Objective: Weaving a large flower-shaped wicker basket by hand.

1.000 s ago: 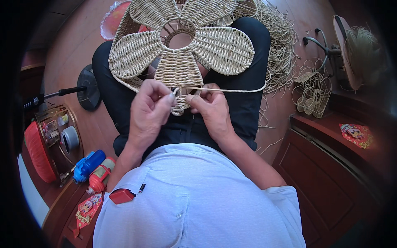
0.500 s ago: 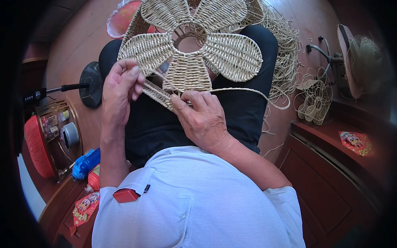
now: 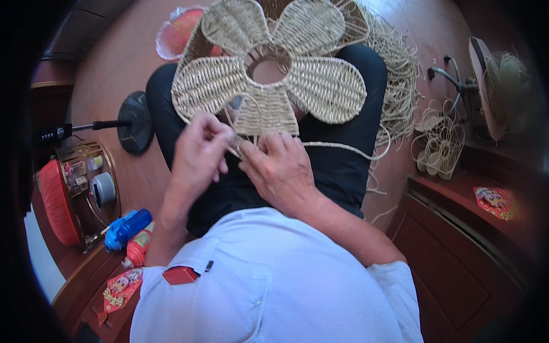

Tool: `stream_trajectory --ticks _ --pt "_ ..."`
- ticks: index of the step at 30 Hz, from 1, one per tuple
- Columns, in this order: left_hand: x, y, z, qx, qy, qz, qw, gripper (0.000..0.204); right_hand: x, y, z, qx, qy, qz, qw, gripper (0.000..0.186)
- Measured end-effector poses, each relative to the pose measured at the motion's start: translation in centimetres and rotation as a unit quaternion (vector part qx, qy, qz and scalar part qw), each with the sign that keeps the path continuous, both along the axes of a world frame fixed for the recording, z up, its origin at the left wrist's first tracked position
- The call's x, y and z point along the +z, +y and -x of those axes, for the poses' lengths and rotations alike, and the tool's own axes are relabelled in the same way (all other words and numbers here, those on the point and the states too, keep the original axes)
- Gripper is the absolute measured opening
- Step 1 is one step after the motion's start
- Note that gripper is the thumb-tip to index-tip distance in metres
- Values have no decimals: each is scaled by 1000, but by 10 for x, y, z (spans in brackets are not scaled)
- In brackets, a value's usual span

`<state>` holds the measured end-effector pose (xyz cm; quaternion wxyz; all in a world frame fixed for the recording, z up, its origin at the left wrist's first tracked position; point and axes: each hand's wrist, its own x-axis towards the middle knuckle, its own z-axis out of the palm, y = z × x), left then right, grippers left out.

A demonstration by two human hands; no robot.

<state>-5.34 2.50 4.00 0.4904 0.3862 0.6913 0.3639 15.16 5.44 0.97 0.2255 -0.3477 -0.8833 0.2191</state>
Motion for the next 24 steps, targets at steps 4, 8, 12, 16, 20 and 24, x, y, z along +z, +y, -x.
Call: stream_trajectory --ticks 4,8,12,16,20,24 --pt "-14 -6 -15 10 -8 22 1000 14 -9 -7 -1 -13 4 -6 1000 36" --pt "-25 -16 -25 -23 45 -51 997 14 -14 -15 -9 -12 7 10 1000 38" --pt "-31 -21 -16 -64 101 -100 988 14 -12 -16 -10 -10 35 16 999 39" --pt "-16 -13 -20 -2 64 -54 996 15 -11 -5 -8 -15 33 7 999 42" --pt "-35 -34 -30 102 -43 -84 990 15 -11 -10 -8 -3 29 10 1000 35" --pt "-24 -39 -21 211 -341 -70 913 16 -11 -10 -7 -6 14 12 1000 35"
